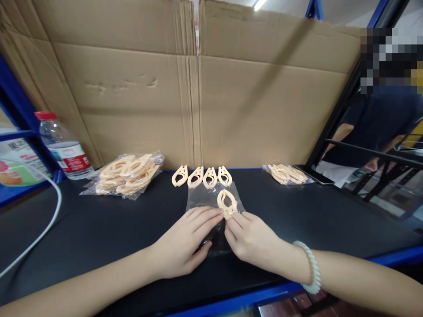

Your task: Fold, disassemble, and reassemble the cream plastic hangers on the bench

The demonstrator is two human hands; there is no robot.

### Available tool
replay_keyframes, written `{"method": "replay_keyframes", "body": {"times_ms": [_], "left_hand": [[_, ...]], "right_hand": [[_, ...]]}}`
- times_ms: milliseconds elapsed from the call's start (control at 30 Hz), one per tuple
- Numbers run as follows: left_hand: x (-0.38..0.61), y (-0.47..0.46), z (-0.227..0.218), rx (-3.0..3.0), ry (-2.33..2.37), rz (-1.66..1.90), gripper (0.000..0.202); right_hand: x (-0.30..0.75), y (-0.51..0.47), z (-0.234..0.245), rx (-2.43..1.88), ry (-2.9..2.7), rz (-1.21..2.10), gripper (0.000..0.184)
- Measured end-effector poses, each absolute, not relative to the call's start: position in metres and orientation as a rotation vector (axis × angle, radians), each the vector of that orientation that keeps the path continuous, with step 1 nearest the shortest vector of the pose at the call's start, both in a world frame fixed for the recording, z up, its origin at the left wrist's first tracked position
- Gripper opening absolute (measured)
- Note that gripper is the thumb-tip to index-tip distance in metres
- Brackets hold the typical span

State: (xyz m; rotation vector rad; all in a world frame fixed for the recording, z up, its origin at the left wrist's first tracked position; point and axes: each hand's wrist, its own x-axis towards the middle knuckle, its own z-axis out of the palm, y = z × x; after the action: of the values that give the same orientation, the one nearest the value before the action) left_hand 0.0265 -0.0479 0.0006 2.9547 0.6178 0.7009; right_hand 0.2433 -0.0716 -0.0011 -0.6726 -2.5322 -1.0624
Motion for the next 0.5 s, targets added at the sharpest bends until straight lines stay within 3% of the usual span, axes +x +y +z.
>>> {"method": "replay_keyframes", "body": {"times_ms": [233, 367, 500], "left_hand": [[0.027, -0.048, 0.001, 2.990, 0.591, 0.692, 0.061], [0.027, -0.047, 0.001, 2.998, 0.591, 0.677, 0.060], [0.026, -0.047, 0.000, 2.978, 0.576, 0.691, 0.060]], "right_hand": [[0.241, -0.067, -0.001, -0.702, -2.471, -1.109, 0.029], [0.239, -0.061, -0.005, -0.785, -2.437, -1.063, 0.021], [0.247, -0.052, 0.010, -0.645, -2.377, -0.688, 0.019]]}}
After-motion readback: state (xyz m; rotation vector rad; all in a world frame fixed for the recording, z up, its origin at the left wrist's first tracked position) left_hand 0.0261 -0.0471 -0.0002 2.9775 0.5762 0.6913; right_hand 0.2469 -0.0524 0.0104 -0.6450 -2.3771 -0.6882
